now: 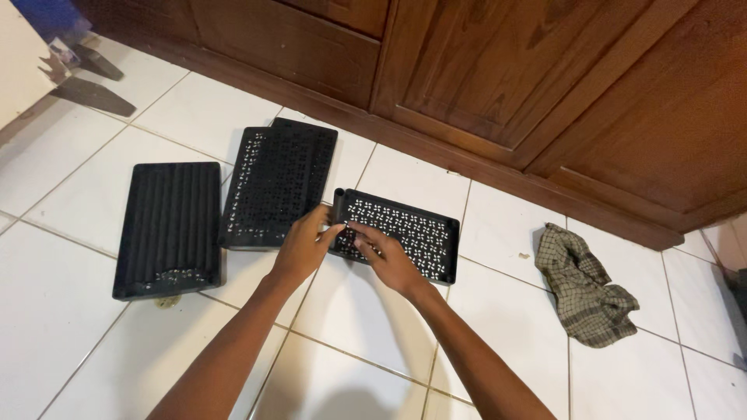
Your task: The person assembles black plastic trays by inserting cylindrical rods into slots on the tray edges. They handle multiple trays, aligning and pressing the rods into place, then setting the assembled units aside.
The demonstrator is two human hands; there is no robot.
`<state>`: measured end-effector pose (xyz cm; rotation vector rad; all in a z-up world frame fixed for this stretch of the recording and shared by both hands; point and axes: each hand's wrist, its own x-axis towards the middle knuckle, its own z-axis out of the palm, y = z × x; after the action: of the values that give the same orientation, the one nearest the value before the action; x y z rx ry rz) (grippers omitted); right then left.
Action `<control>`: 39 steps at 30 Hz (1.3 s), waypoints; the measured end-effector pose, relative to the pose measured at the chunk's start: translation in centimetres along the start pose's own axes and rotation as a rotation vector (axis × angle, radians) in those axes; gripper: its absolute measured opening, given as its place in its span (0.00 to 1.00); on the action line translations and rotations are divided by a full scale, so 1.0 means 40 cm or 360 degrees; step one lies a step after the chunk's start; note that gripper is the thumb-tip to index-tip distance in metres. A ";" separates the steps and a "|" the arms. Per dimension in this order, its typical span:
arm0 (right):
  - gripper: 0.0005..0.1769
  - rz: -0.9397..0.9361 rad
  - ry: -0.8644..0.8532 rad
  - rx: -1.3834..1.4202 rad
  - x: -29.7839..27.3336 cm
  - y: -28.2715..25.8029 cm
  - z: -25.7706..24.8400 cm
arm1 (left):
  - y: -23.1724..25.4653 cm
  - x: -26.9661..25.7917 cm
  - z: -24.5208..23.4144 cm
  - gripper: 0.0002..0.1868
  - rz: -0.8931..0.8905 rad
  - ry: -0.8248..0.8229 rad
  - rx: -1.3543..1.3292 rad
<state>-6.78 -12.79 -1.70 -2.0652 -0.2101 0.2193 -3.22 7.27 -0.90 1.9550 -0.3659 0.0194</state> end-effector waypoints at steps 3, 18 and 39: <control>0.22 -0.0558 0.0234 -0.0103 0.021 -0.118 -0.020 | 0.037 0.017 -0.017 0.16 0.0208 0.0137 -0.0089; 0.15 -0.0475 -0.0350 -0.1087 0.076 -0.431 -0.164 | 0.060 0.030 -0.015 0.09 0.0131 -0.0002 -0.0243; 0.13 -0.0463 -0.0085 -0.0866 0.080 -0.370 -0.133 | 0.051 -0.004 0.020 0.10 0.0105 0.0135 0.0016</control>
<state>-3.23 -9.44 13.58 -2.5293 -0.6575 0.0366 -4.03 5.88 0.57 1.9450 -0.3746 0.1465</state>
